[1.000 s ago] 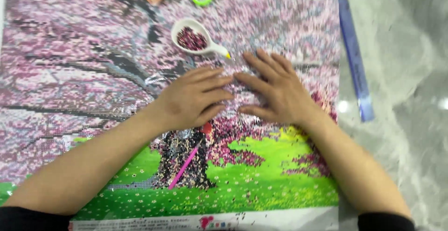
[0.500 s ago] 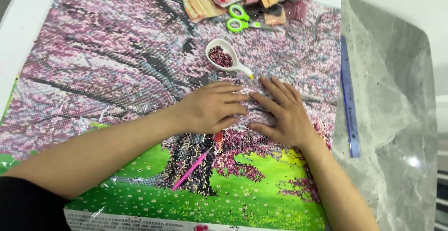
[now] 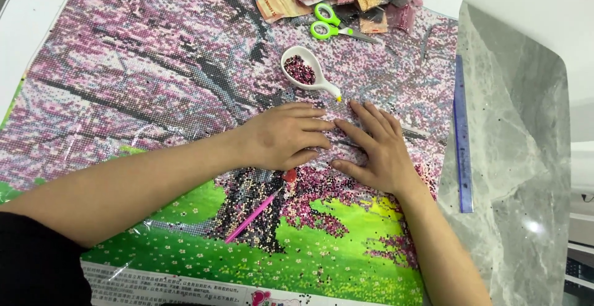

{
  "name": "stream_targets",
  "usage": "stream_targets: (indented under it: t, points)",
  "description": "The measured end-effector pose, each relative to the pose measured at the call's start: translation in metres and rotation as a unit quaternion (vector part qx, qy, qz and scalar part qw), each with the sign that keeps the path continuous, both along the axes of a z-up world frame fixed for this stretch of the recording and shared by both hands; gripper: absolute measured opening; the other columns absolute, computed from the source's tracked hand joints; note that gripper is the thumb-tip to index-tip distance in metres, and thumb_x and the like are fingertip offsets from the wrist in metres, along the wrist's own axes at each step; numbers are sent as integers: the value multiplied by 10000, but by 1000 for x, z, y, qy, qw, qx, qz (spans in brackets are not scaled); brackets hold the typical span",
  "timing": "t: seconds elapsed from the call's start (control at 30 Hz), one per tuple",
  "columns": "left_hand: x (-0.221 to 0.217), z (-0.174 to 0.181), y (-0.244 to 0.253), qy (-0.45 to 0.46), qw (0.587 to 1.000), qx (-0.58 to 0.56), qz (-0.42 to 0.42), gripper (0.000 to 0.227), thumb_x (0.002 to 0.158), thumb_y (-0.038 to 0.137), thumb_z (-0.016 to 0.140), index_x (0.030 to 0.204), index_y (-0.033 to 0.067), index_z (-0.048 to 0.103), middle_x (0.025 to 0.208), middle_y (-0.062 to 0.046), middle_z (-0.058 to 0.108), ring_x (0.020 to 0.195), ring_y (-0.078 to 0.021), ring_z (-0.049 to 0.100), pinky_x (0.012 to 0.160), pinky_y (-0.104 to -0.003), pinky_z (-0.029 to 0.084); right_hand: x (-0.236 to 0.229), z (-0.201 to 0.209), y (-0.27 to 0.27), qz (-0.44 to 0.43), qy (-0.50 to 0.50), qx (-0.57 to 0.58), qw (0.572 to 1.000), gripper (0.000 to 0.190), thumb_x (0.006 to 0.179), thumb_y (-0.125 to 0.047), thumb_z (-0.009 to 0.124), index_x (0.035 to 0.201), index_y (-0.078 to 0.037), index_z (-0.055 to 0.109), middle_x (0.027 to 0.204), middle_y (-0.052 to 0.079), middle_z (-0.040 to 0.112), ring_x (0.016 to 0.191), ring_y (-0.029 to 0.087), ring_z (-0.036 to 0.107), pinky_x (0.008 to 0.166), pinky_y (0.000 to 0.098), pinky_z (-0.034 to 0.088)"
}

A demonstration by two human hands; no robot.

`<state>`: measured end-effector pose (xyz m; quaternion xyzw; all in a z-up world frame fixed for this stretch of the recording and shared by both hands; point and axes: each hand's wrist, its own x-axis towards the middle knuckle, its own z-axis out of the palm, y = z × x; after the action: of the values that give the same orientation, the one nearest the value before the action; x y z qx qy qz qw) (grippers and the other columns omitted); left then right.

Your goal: A person is meticulously placing small resin diamonds onto a sticky canvas using a specialized pen to create a mosaic-like picture.

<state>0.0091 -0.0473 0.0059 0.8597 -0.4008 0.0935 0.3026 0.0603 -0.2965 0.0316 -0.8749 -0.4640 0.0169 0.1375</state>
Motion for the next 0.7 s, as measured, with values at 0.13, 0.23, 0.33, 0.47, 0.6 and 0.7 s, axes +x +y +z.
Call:
stream_targets:
  t: [0.13, 0.23, 0.33, 0.47, 0.6, 0.7]
  points:
    - [1, -1, -1, -6, 1000, -1, 4, 212, 926, 233, 616, 1090, 120, 688, 1210, -158, 661, 1272, -364, 527, 1083, -510, 376, 2, -3, -1, 4, -22, 13, 1000, 689, 804, -630, 652, 1355, -222, 583, 1459, 195, 466, 1382, 410, 375, 1098, 557, 256]
    - [0, 0, -1, -5, 1000, -1, 6, 208, 925, 239, 615, 1083, 126, 691, 1197, -154, 667, 1269, -359, 531, 1083, -505, 375, 1, -3, -1, 5, -27, 16, 999, 686, 809, -639, 643, 1352, -223, 587, 1459, 194, 469, 1379, 407, 382, 1096, 555, 262]
    - [-1, 0, -2, 1, 1000, 1, 9, 205, 925, 240, 616, 1076, 127, 698, 1199, -153, 668, 1274, -352, 529, 1087, -500, 370, 1, -3, -2, 7, -28, 17, 999, 684, 816, -645, 632, 1348, -217, 591, 1461, 197, 468, 1377, 408, 386, 1097, 555, 264]
    - [0, -2, -2, -1, 1000, -3, 13, 208, 923, 241, 620, 1077, 127, 700, 1206, -144, 668, 1281, -341, 526, 1094, -493, 362, 2, -3, -2, 9, -25, 14, 1000, 690, 811, -643, 634, 1355, -221, 583, 1470, 194, 459, 1386, 404, 375, 1101, 551, 256]
    - [-1, -3, -2, -6, 1000, -4, 12, 210, 921, 248, 619, 1076, 130, 699, 1189, -138, 674, 1269, -345, 536, 1086, -494, 373, 1, -2, -2, 9, -25, 8, 1000, 690, 819, -644, 624, 1358, -215, 579, 1472, 196, 455, 1391, 404, 367, 1100, 550, 255]
    - [-1, -1, -2, -1, 1000, -11, 13, 206, 924, 244, 612, 1071, 128, 698, 1182, -147, 675, 1265, -356, 536, 1081, -504, 379, 1, -2, -2, 7, -20, 4, 1000, 696, 820, -643, 621, 1365, -214, 570, 1476, 196, 448, 1400, 401, 352, 1108, 552, 247]
